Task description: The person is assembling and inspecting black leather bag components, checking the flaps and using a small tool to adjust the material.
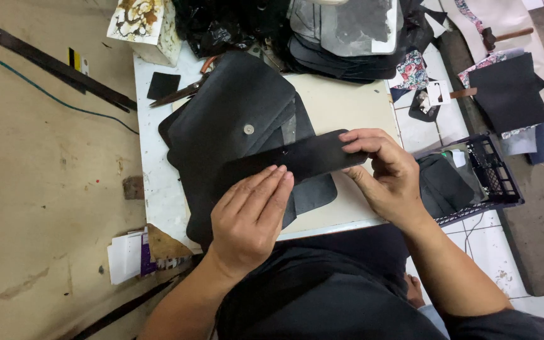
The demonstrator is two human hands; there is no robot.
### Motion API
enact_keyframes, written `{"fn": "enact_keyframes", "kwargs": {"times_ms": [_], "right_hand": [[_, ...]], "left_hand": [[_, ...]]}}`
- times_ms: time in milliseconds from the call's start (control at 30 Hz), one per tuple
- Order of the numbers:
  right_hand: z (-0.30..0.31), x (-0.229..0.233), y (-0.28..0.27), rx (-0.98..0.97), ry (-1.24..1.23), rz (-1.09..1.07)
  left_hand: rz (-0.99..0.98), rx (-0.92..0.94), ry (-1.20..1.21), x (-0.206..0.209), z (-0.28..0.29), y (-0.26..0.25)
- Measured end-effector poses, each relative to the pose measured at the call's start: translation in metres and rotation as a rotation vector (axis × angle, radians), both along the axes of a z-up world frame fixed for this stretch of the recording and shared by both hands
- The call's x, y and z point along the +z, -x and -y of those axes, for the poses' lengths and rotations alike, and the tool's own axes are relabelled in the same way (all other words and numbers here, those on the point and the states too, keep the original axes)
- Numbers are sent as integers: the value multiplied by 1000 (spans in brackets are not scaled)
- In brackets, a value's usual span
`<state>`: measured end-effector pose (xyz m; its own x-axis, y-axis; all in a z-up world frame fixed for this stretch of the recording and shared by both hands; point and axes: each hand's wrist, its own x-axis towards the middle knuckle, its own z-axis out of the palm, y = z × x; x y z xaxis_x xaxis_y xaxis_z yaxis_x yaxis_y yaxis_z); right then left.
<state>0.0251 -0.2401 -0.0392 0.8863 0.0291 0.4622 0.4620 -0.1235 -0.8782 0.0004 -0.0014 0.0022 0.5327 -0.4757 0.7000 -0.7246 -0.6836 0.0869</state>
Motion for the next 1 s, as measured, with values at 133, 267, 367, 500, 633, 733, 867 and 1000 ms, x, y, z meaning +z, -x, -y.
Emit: {"fn": "enact_keyframes", "kwargs": {"times_ms": [133,267,367,500,633,733,867,1000], "right_hand": [[3,-2,-2,-2,-5,2],[5,-3,-6,1,5,-8],[7,-5,-7,15,-30,-63],[4,-7,-7,20,-55,-101],[-4,-8,-7,-27,-62,-88],[-11,-11,0,-112,-96,-103],[-20,-16,18,-166,-263,-237],[-23,-38,30,-206,-372,-247]], "left_hand": [[-1,5,22,5,1,-3],[-17,-9,28,7,0,-4],[-22,-7,12,10,1,-7],[-23,-19,14,10,3,-7],[27,27,-87,15,4,-5],[24,79,-176,18,5,-1],[-117,131,-207,9,17,12],[-329,140,-218,-23,33,34]]}}
